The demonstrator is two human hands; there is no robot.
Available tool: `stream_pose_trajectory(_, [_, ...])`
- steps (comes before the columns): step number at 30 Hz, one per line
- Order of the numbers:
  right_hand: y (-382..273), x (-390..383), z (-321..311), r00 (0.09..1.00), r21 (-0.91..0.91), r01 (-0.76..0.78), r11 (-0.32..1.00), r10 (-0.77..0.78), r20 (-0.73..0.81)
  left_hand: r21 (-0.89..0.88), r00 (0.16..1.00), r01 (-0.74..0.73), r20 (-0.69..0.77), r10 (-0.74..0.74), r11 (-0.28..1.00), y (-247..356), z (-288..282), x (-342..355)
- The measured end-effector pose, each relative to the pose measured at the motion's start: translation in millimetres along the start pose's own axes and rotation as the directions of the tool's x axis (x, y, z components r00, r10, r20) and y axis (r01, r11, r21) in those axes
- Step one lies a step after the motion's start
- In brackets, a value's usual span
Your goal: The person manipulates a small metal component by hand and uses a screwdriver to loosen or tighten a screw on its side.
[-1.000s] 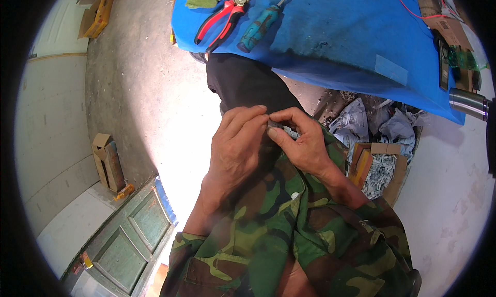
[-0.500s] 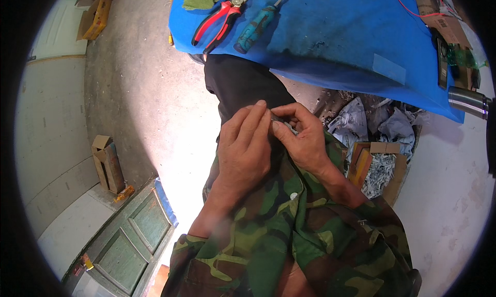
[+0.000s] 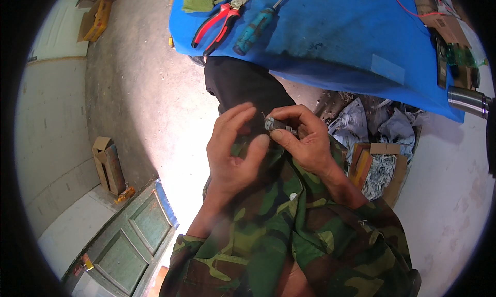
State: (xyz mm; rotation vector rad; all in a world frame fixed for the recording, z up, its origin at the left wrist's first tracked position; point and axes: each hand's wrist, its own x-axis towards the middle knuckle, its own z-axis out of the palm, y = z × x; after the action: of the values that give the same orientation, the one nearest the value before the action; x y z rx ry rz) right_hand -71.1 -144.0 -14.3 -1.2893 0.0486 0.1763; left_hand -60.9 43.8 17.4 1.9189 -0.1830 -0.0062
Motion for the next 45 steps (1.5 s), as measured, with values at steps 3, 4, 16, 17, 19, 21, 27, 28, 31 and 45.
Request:
stream_pose_trajectory(3, [-1.8,0.5,1.5,0.999,0.06,0.029,0.998,-0.03,0.014,-0.396,0.917,0.396,0.117,-0.382,0.829,10.8,-4.2,-2.8])
stream_pose_trajectory(4, [-2.1,0.6,1.4,0.999,0.059,0.035,0.998,-0.036,0.02,-0.43,0.915,0.401,0.143,-0.378,0.809,8.3,-3.8,-2.6])
stream_pose_trajectory(16, [0.1,0.3,2.7,0.997,0.025,0.052,0.998,-0.053,0.056,-0.506,0.848,0.526,0.245,-0.47,0.684,5.8,-0.4,-1.7])
stream_pose_trajectory(17, [0.6,0.2,3.6,0.997,0.021,0.047,0.999,-0.048,0.054,-0.524,0.835,0.543,0.256,-0.487,0.656,4.3,0.0,-2.6])
stream_pose_trajectory(19, [0.8,0.4,4.0,0.998,0.023,0.039,0.999,-0.04,0.057,-0.559,0.809,0.574,0.279,-0.517,0.598,0.7,1.5,-4.8])
stream_pose_trajectory(21, [0.5,0.7,2.7,0.997,0.036,0.032,0.999,-0.034,0.064,-0.53,0.806,0.584,0.289,-0.517,0.615,0.5,-1.7,-4.7])
stream_pose_trajectory(27, [1.3,1.1,-0.6,0.997,0.015,0.005,1.0,-0.006,0.079,-0.484,0.895,0.437,0.145,-0.423,0.758,12.4,-5.3,1.7])
stream_pose_trajectory(28, [1.1,1.3,-1.3,0.996,0.021,-0.004,1.0,0.002,0.088,-0.455,0.906,0.416,0.128,-0.405,0.787,12.3,-7.2,2.9])
stream_pose_trajectory(31, [0.1,1.6,-1.8,0.994,0.045,-0.04,0.998,0.035,0.106,-0.416,0.944,0.329,0.123,-0.306,0.848,3.7,-9.5,5.2])
stream_pose_trajectory(45, [3.3,3.3,-2.1,0.992,0.185,-0.037,0.982,0.015,0.124,-0.258,0.98,0.2,0.067,-0.189,0.945,6.5,-6.3,5.8])
